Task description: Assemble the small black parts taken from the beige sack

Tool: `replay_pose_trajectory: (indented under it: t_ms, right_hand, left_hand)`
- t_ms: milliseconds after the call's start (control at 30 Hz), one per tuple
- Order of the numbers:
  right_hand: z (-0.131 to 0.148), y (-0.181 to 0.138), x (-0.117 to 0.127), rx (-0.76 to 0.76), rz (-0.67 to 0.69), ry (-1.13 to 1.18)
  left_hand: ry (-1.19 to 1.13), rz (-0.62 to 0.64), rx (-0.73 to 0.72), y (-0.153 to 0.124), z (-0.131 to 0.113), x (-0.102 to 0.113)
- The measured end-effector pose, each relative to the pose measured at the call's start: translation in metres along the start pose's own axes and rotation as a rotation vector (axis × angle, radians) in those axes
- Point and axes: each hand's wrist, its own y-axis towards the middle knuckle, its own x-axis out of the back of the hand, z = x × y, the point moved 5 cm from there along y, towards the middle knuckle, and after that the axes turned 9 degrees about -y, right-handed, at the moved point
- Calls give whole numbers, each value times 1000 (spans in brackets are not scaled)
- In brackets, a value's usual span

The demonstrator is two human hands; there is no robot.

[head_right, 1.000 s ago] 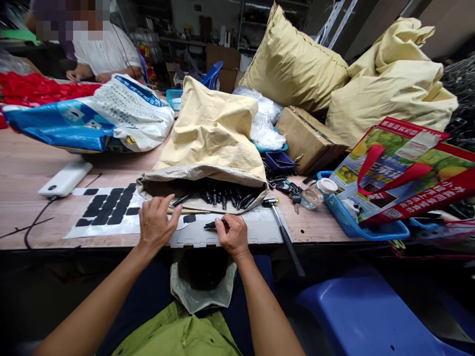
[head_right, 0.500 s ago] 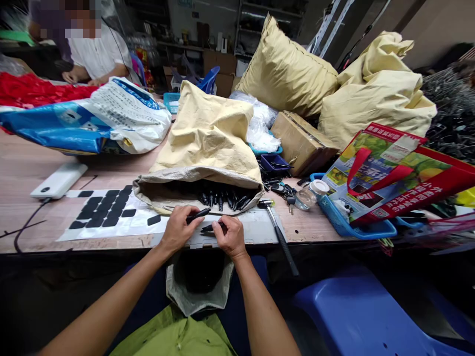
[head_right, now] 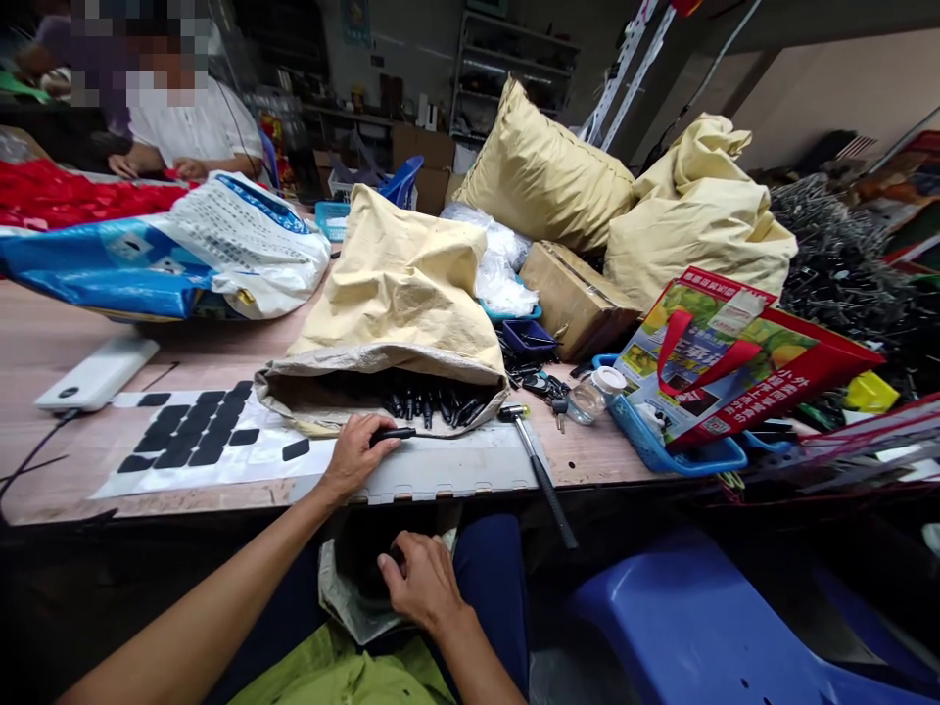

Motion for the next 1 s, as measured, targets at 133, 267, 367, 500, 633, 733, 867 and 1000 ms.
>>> replay_pose_trajectory:
  t_ms: [133,267,367,500,633,733,867,1000]
  right_hand:
    - [-1,6,14,31,22,68]
    - [-24,16,91,9,-320,138]
    - [-72,16,156,-199,-621,-4]
    - [-142,16,192,-654,-570,-316]
    - [-166,21,168,-689,-287,-367]
    - [-162,17,155,-662,-361,-377]
    - [-159,7,150,-748,-398,-343]
    - [-133,12,159,-657,-536,-446]
  left_hand:
    - [-2,24,-2,1,-2,1]
    - [18,43,-9,0,-4,0]
    - [43,52,0,0,-4,-2]
    - [67,76,15,0,-5,-4]
    - [89,89,13,0,-9,-4]
    - [104,93,0,0,-10,-4]
    - [122,108,-4,0,-9,-5]
    - [121,120,-18,0,-9,-5]
